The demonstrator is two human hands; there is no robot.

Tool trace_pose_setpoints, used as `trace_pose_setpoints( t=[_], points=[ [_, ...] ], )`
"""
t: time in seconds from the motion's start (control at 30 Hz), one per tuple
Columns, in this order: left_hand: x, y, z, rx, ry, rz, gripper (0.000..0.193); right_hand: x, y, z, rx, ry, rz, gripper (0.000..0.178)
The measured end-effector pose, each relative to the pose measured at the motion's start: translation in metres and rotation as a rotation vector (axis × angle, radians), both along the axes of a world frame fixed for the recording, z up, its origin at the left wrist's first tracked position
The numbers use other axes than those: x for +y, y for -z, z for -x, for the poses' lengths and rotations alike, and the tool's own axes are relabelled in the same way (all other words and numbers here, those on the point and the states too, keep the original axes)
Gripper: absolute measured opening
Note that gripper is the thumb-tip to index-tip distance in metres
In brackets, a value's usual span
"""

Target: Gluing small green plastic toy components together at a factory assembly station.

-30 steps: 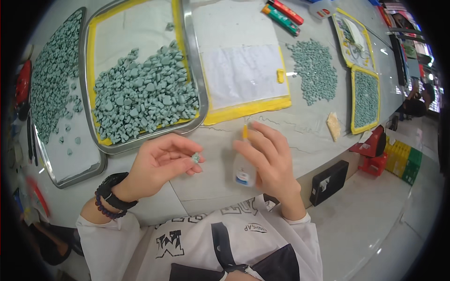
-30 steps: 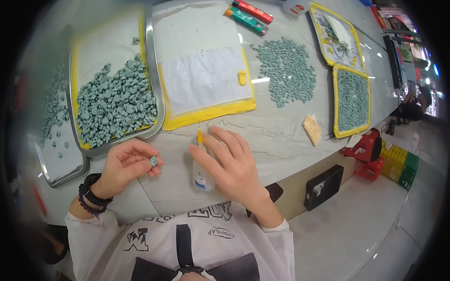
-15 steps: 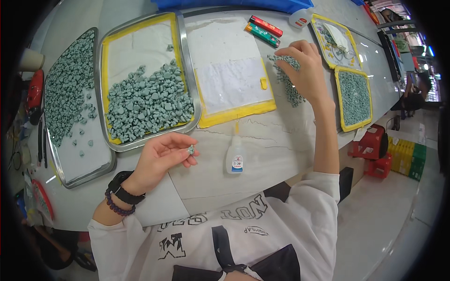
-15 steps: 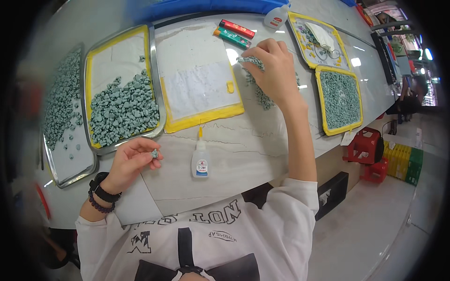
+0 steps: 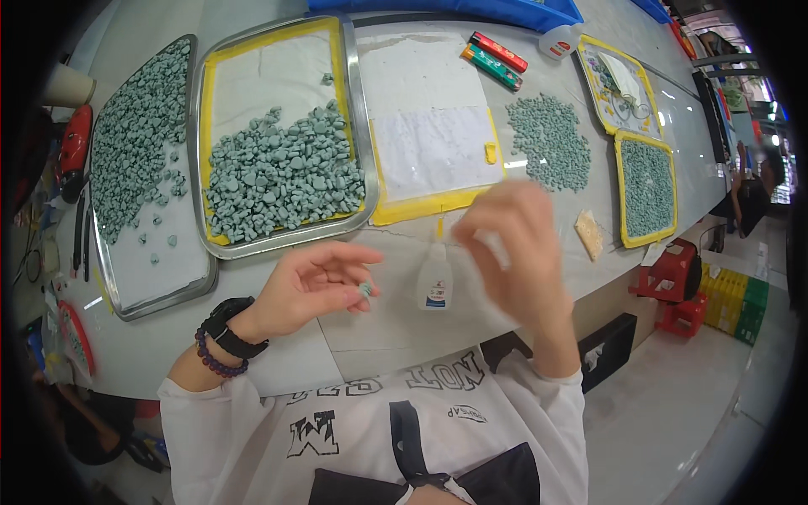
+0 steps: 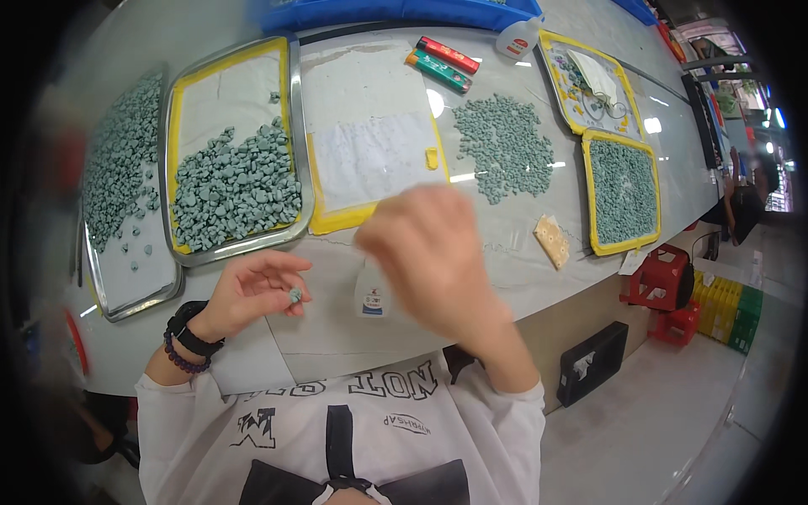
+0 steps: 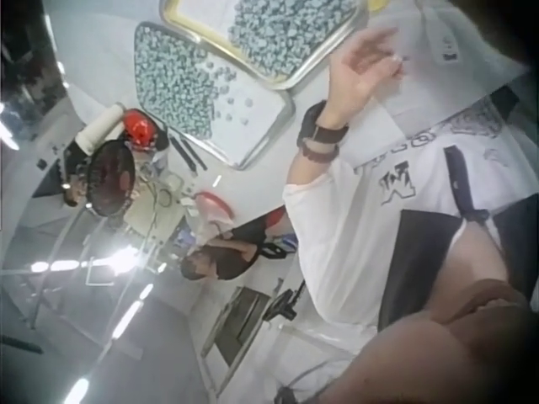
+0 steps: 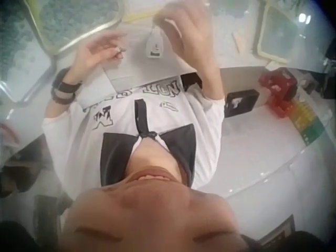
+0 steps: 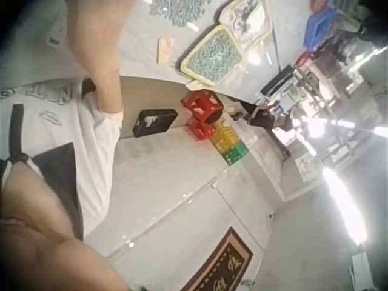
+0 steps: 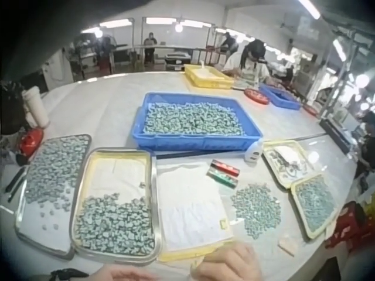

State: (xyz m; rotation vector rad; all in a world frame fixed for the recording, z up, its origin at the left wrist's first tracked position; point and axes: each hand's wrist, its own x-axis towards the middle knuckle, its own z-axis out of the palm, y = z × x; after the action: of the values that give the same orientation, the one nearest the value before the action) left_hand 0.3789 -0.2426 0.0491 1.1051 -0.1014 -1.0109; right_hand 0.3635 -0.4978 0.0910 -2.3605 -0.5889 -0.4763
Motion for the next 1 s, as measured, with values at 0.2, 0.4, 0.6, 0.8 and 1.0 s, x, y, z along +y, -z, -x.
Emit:
trace_pose_setpoints(
  t=[0.2, 0.4, 0.6, 0.8, 1.0],
  points=[
    [-0.001, 0.0, 0.005, -0.007, 0.119, 0.114, 0.046, 0.046, 0.028, 0.023, 0.071, -0.031, -0.039, 0.028],
    [0.005, 0.0, -0.008, 0.078, 0.191, 0.061, 0.051, 0.052, 0.039, 0.018, 0.066, -0.017, -0.028, 0.028],
    [0.01, 0.002, -0.012, 0.167, 0.24, 0.189, 0.05, 0.055, 0.043, 0.02, -0.04, 0.023, -0.028, 0.02],
    [0.007, 0.006, -0.012, 0.118, 0.159, 0.137, 0.043, 0.054, 0.038, 0.024, 0.037, 0.03, -0.032, 0.017],
    [0.003, 0.012, -0.005, -0.021, -0.053, 0.132, 0.031, 0.06, 0.042, 0.023, 0.104, -0.033, -0.116, 0.018]
  ],
)
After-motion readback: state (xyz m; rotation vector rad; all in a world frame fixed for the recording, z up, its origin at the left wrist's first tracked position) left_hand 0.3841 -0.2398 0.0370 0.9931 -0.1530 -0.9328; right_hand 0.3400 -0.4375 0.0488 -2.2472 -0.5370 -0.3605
